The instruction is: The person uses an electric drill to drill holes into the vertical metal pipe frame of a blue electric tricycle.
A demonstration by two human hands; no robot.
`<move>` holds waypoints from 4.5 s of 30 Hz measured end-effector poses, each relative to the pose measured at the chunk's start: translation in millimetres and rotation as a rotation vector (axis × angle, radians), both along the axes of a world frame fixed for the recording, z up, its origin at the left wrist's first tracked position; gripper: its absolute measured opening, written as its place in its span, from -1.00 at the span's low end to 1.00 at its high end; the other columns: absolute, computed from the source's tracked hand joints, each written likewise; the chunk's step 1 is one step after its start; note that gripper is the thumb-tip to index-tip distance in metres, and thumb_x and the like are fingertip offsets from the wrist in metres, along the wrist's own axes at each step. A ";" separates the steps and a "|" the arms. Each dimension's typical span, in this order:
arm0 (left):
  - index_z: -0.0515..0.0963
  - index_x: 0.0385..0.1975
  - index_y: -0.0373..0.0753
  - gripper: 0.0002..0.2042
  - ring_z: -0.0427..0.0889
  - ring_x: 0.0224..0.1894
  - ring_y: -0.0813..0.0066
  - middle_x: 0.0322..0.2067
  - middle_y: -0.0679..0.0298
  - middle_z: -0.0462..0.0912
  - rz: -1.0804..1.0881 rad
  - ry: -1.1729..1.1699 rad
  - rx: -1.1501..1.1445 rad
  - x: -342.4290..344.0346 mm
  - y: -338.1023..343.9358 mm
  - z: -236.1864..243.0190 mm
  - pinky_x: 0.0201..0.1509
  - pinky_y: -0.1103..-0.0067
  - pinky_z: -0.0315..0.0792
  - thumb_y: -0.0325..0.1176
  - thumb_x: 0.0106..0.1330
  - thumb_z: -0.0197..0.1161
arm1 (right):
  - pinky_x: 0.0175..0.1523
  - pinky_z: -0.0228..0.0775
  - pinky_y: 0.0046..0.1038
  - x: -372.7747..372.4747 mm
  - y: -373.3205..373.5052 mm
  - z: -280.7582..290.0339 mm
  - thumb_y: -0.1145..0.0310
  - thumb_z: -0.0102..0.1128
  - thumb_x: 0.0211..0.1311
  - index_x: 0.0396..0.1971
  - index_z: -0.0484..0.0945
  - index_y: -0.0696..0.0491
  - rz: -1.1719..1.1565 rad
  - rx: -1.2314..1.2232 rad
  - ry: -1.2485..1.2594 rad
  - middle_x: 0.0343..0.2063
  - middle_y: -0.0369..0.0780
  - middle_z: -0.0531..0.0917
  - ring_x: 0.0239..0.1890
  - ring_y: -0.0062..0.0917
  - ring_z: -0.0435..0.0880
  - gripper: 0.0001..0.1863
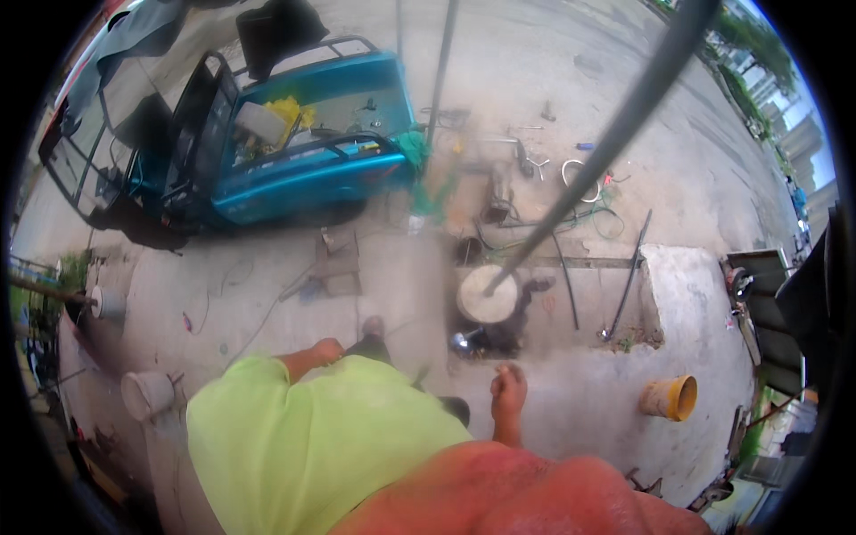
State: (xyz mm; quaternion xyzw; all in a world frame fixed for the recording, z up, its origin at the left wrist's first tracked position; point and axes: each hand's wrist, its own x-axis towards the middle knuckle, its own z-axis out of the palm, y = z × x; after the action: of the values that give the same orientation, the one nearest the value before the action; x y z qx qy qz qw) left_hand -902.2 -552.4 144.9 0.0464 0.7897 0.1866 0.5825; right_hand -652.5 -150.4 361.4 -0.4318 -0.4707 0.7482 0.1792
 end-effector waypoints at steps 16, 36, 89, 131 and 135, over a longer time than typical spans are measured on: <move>0.53 -0.19 -0.16 -0.80 0.64 -0.30 0.25 -0.34 0.20 0.60 0.734 0.110 0.127 -112.5 -133.6 -48.4 -0.29 0.25 0.52 -0.24 0.27 0.18 | -0.60 0.08 -0.61 -323.9 -53.3 0.5 0.38 0.15 0.29 -0.14 0.50 0.12 0.366 -0.134 0.042 -0.38 -0.19 0.64 -0.65 -0.65 0.35 -0.80; 0.58 -0.10 -0.24 -0.69 0.65 -0.27 0.31 -0.30 0.21 0.67 0.894 0.084 0.318 -329.7 23.0 -76.1 -0.21 0.38 0.56 -0.14 0.34 0.22 | -0.63 0.05 -0.64 -476.1 64.6 -61.1 0.37 0.18 0.32 -0.16 0.51 0.15 0.136 -0.247 0.052 -0.34 -0.21 0.65 -0.68 -0.72 0.32 -0.81; 0.53 -0.01 -0.32 -0.77 0.67 -0.18 0.48 -0.20 0.20 0.69 1.077 0.395 0.393 -536.7 63.4 4.9 -0.15 0.55 0.52 -0.38 0.44 0.14 | -0.51 0.19 -0.68 -701.7 140.0 -158.0 0.36 0.22 0.31 -0.23 0.54 0.07 0.106 -0.254 -0.145 -0.47 -0.29 0.60 -0.56 -0.71 0.43 -0.87; 0.53 0.02 -0.32 -0.57 0.65 -0.26 0.10 -0.19 0.08 0.65 0.716 -0.527 0.192 -919.9 187.6 -409.5 -0.12 0.24 0.57 -0.22 0.22 0.38 | -0.46 0.30 -0.58 -632.0 -41.8 -201.0 0.30 0.15 0.35 -0.23 0.61 0.07 -0.140 -0.190 -0.571 -0.37 -0.31 0.69 -0.57 -0.69 0.45 -0.83; 0.51 -0.04 -0.31 -0.58 0.65 -0.29 0.16 -0.27 0.12 0.64 0.984 -0.452 0.332 -912.4 192.4 -381.7 -0.15 0.26 0.58 -0.27 0.16 0.42 | -0.47 0.29 -0.58 -656.5 -27.3 -178.8 0.29 0.17 0.35 -0.23 0.60 0.09 -0.087 -0.128 -0.556 -0.38 -0.30 0.69 -0.57 -0.69 0.44 -0.83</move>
State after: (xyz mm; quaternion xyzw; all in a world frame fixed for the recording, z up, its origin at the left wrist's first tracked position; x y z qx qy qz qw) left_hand -1814.6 -360.0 -236.8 -0.2772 0.5339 0.5632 0.5665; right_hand -1308.9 -177.7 182.5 -0.6507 -0.4348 0.6207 0.0476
